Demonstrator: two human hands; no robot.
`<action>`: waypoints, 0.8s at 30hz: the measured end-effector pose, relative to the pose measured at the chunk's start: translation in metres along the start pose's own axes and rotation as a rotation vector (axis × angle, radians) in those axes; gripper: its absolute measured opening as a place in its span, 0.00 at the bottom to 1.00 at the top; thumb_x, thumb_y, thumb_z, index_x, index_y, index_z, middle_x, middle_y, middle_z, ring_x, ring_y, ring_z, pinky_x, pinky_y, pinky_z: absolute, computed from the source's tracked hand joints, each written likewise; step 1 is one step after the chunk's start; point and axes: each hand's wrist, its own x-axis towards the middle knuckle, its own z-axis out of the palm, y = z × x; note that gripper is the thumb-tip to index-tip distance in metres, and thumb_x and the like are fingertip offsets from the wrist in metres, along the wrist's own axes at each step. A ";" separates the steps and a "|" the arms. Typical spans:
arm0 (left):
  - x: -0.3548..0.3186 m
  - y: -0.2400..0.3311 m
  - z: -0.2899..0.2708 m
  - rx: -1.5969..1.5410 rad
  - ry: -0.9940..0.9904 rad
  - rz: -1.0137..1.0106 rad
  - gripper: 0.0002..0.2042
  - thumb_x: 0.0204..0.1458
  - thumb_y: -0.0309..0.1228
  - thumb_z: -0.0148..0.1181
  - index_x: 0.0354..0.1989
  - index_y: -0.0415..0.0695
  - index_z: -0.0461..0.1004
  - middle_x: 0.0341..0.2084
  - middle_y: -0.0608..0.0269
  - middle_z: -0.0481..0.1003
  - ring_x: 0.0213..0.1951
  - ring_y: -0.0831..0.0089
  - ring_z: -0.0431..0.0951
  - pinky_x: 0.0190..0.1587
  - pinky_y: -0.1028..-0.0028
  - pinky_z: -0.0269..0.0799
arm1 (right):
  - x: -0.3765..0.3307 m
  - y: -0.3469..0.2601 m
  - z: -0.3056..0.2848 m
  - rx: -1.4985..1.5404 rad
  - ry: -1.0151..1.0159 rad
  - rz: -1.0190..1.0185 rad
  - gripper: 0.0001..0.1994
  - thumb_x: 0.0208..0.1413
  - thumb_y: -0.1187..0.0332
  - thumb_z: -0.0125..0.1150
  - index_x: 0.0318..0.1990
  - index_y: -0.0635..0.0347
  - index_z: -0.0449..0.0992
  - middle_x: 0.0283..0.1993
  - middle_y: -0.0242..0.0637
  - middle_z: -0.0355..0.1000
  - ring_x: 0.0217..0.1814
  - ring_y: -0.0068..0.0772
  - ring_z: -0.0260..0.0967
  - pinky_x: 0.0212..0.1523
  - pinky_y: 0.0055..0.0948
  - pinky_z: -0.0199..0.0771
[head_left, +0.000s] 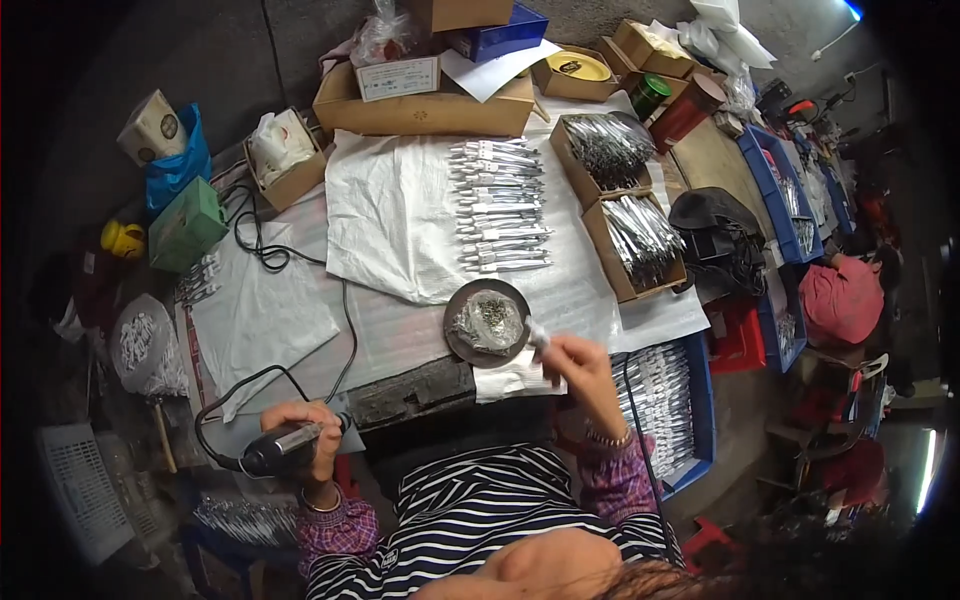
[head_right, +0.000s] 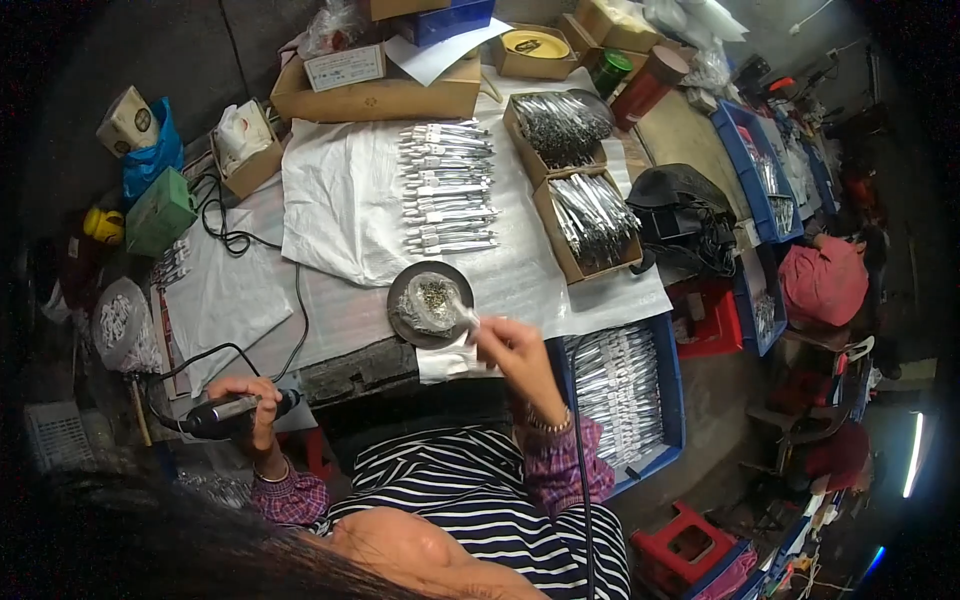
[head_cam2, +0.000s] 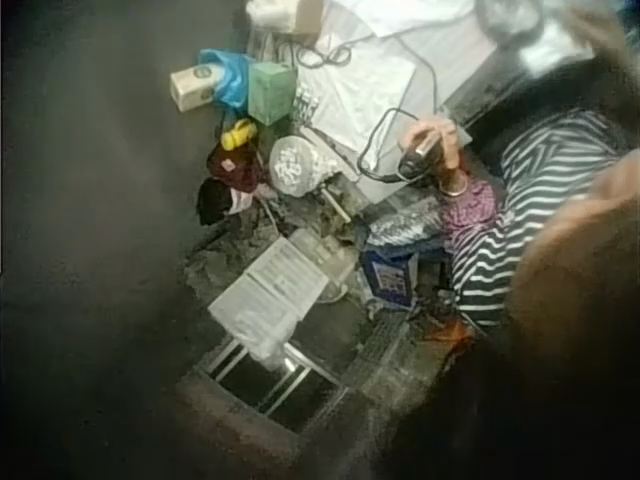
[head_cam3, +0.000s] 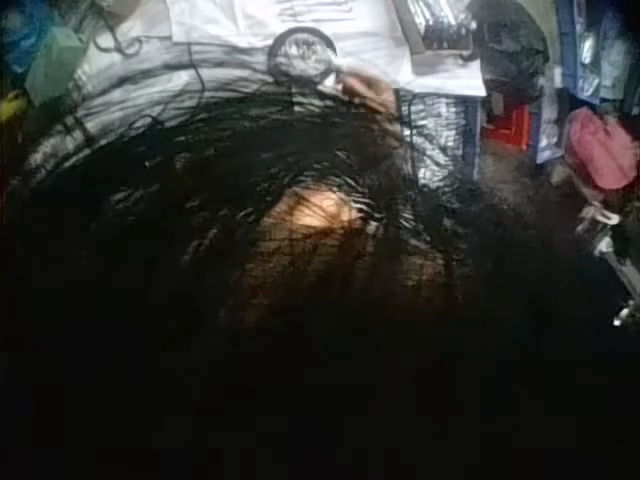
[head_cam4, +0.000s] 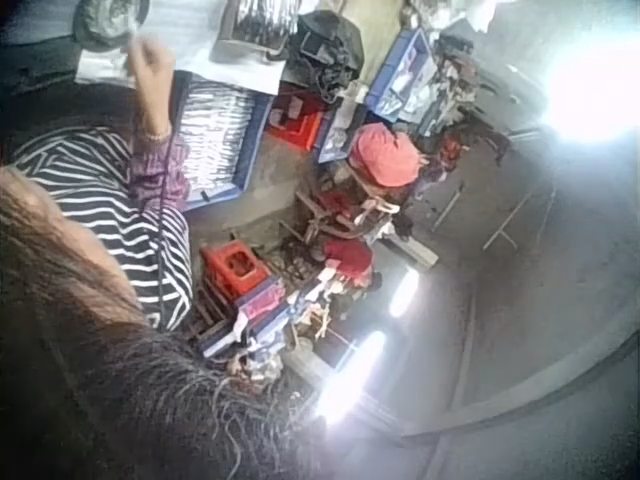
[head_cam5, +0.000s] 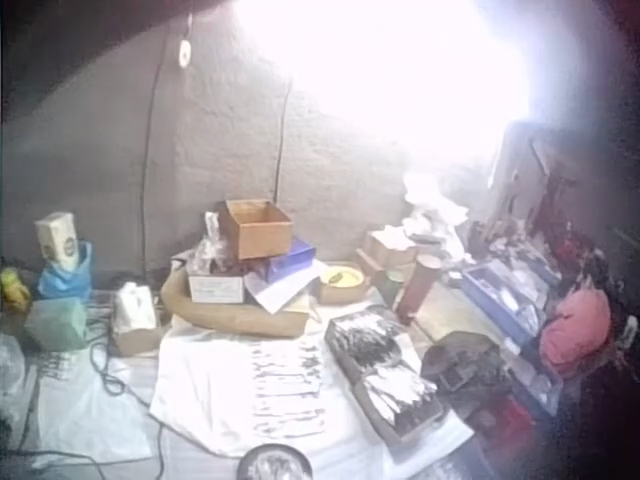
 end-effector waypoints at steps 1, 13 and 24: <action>-0.001 -0.001 -0.001 0.002 0.002 0.001 0.21 0.45 0.28 0.66 0.41 0.39 0.59 0.24 0.60 0.69 0.25 0.71 0.70 0.30 0.72 0.70 | 0.014 -0.006 -0.004 -0.036 0.008 -0.143 0.08 0.57 0.72 0.52 0.37 0.66 0.77 0.25 0.30 0.66 0.23 0.16 0.62 0.22 0.15 0.59; 0.000 -0.002 -0.013 -0.055 0.094 0.093 0.19 0.46 0.26 0.62 0.42 0.41 0.58 0.22 0.59 0.69 0.23 0.70 0.70 0.28 0.71 0.68 | 0.122 -0.009 -0.009 -0.488 0.059 -0.436 0.06 0.42 0.76 0.63 0.30 0.63 0.74 0.26 0.38 0.74 0.27 0.34 0.72 0.30 0.27 0.70; 0.003 -0.002 -0.014 -0.044 0.132 0.055 0.19 0.45 0.28 0.61 0.41 0.41 0.57 0.22 0.59 0.69 0.22 0.71 0.69 0.27 0.71 0.67 | 0.134 0.024 -0.002 -0.713 0.104 -0.541 0.06 0.37 0.75 0.64 0.27 0.59 0.76 0.26 0.36 0.70 0.34 0.38 0.67 0.35 0.32 0.67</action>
